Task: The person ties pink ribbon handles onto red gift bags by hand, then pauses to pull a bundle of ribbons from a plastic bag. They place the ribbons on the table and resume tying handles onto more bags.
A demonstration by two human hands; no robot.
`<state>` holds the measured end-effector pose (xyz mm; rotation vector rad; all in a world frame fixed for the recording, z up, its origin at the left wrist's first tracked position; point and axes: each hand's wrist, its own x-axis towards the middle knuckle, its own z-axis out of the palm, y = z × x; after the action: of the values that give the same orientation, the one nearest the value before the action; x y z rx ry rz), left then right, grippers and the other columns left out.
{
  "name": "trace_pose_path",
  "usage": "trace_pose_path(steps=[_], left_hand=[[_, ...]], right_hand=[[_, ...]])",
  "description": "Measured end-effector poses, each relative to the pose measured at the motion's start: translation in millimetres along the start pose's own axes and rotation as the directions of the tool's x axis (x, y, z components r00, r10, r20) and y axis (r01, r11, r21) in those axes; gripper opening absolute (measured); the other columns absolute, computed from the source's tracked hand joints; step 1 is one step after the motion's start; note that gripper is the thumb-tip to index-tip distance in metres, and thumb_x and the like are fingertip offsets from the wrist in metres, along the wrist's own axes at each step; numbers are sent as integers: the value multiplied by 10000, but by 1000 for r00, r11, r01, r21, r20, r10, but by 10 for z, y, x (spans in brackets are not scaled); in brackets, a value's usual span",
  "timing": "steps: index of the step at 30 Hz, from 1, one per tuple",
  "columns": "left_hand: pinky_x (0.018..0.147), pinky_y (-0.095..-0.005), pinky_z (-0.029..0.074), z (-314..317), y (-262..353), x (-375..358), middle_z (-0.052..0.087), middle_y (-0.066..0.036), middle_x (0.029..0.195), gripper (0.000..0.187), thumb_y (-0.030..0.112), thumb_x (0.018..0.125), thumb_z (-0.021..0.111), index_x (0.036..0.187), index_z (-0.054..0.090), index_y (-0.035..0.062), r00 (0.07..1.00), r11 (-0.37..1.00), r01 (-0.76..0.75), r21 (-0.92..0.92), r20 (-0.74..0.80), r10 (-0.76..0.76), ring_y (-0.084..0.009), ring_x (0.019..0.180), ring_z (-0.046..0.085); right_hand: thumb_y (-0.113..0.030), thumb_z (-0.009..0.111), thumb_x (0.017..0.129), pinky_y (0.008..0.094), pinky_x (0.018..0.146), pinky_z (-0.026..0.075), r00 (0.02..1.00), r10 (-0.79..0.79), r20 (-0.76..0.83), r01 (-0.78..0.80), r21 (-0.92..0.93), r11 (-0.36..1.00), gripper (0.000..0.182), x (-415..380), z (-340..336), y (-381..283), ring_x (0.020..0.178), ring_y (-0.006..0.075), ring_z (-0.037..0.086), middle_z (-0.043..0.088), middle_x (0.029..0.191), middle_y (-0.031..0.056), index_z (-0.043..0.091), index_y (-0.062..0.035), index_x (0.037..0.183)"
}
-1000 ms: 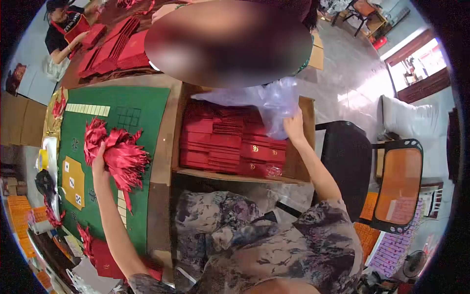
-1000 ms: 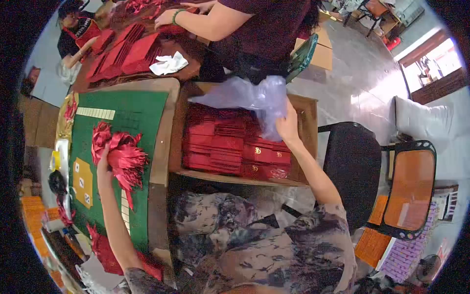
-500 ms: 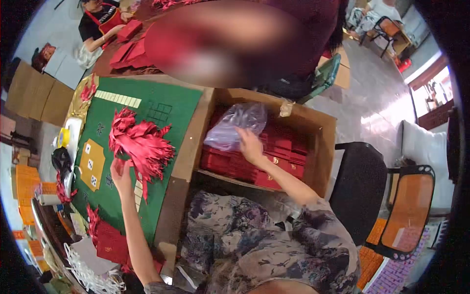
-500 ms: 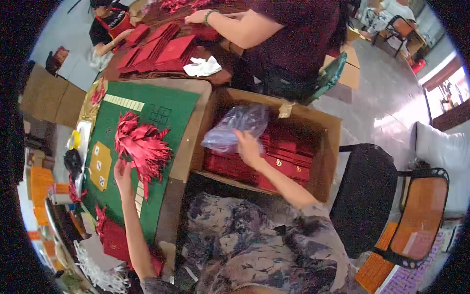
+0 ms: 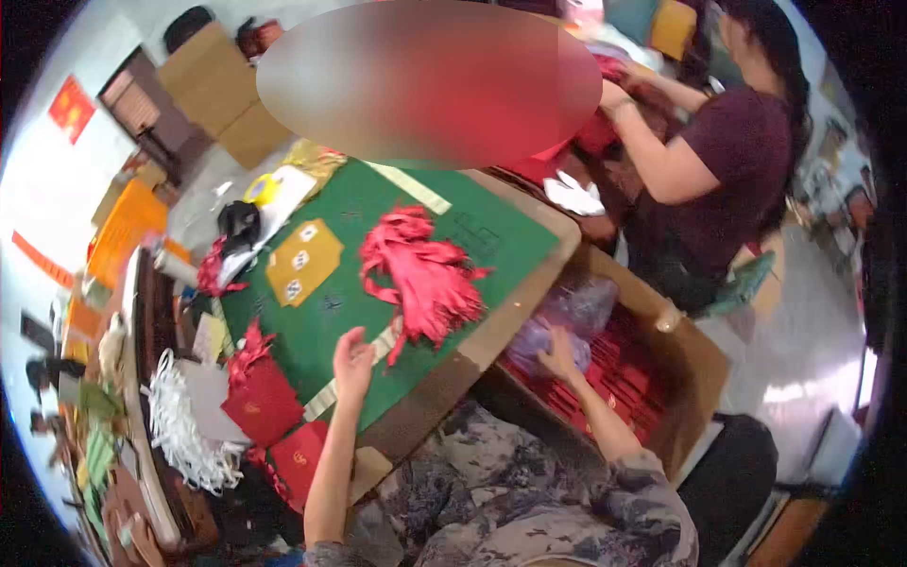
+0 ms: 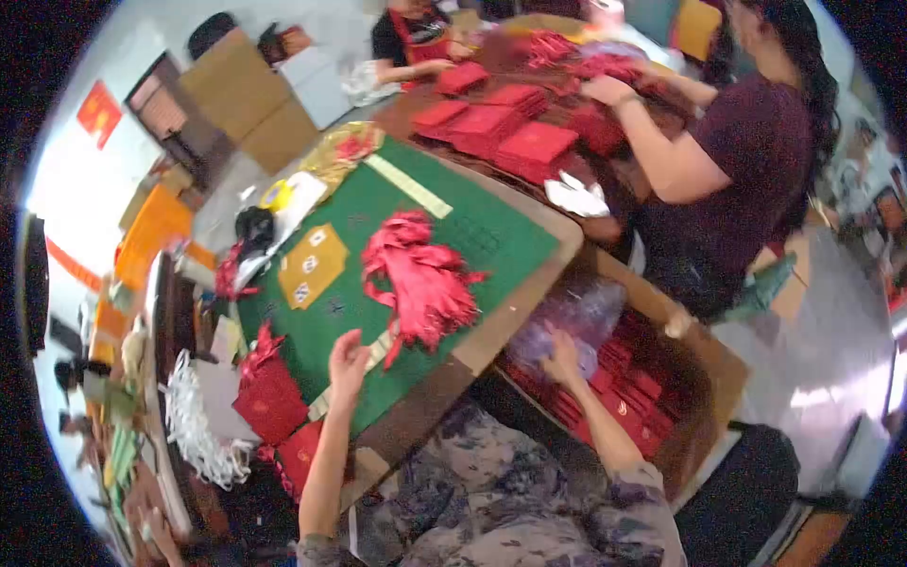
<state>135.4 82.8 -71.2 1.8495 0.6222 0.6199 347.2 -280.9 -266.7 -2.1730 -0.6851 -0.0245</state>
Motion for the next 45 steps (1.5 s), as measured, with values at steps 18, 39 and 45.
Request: trace_pose_path(steps=[18, 39, 45], left_hand=[[805, -257, 504, 716, -75, 1233, 700, -76, 1004, 318, 198, 945, 623, 1156, 647, -39, 980, 947, 194, -255, 101, -174, -140, 916, 645], [851, -308, 537, 1514, -323, 1758, 657, -104, 1136, 526, 50, 786, 807, 1219, 524, -40, 918, 733, 381, -563, 140, -370, -177, 950, 649], [826, -282, 525, 1511, -229, 1643, 627, -68, 1117, 423, 16, 838, 731, 1212, 535, -6, 938, 722, 334, -605, 135, -320, -151, 980, 620]], right_hand=[[-340, 632, 914, 451, 855, 499, 955, -295, 21, 296, -43, 954, 372, 2124, -23, -2445, 1017, 354, 614, 636, 1047, 182, 614, -21, 1106], [-374, 753, 846, 379, 738, 526, 986, 96, -134, -55, 281, 958, 434, 2913, 418, -1957, 768, 250, 665, 675, 843, 136, 570, -14, 1008], [-472, 757, 820, 373, 830, 516, 952, 8, 305, -119, 348, 930, 593, 2668, 281, -1907, 911, 248, 672, 697, 952, 171, 585, -36, 1184]])
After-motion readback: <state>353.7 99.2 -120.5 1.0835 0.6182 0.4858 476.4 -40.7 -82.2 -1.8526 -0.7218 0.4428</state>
